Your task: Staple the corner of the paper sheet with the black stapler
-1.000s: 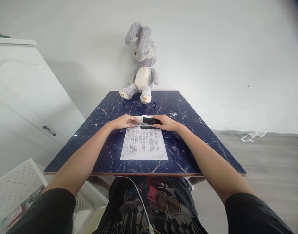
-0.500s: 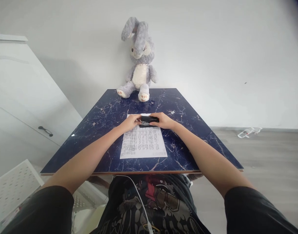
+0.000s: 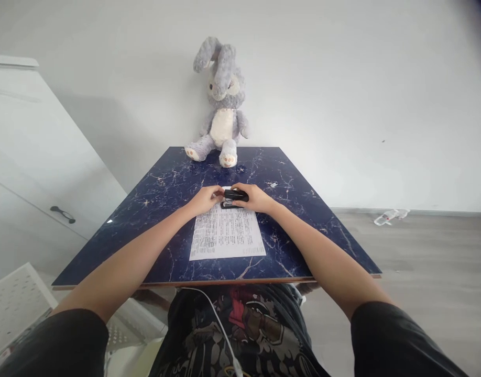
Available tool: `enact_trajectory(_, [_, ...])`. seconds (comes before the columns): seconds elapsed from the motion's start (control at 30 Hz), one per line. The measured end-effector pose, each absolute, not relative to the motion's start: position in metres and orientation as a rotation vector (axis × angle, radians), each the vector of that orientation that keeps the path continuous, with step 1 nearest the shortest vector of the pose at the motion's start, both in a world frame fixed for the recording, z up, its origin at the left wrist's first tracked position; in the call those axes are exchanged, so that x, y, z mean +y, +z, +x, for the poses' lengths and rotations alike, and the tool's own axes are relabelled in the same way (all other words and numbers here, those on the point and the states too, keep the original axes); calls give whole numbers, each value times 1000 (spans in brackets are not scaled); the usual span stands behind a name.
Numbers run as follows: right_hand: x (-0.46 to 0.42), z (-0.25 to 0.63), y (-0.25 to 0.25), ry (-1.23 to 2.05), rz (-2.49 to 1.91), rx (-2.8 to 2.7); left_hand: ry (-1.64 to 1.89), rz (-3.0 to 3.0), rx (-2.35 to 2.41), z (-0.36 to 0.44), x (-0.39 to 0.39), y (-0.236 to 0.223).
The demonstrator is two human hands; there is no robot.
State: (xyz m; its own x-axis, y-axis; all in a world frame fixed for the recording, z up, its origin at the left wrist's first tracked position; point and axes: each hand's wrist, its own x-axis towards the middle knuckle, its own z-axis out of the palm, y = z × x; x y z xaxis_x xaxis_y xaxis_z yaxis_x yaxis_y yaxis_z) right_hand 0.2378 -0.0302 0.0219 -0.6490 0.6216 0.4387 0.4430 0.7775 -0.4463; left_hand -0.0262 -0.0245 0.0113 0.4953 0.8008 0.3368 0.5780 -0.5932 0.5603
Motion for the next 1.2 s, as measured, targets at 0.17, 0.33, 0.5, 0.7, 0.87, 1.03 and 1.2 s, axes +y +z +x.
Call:
enact_trajectory(0.17, [-37, 233, 28, 351, -853, -2393, 731, 2597, 1304, -25, -22, 0])
enact_trajectory(0.33, [-28, 261, 41, 294, -996, -2247, 283, 2568, 1457, -28, -24, -4])
enact_trajectory(0.5, [-11, 298, 42, 226, -1204, -2199, 213, 2544, 1506, -40, -23, -1])
enact_trajectory(0.7, [-3, 307, 35, 387, -1166, -2260, 190, 2518, 1571, -42, -24, 4])
enact_trajectory(0.87, [-11, 301, 44, 609, -1049, -2364, 172, 2501, 1627, -40, -25, 4])
enact_trajectory(1.03, [-21, 294, 53, 706, -975, -2427, 187, 2499, 1633, -40, -24, 4])
enact_trajectory(1.2, [-20, 296, 56, 664, -983, -2427, 209, 2475, 1659, -43, -24, 6])
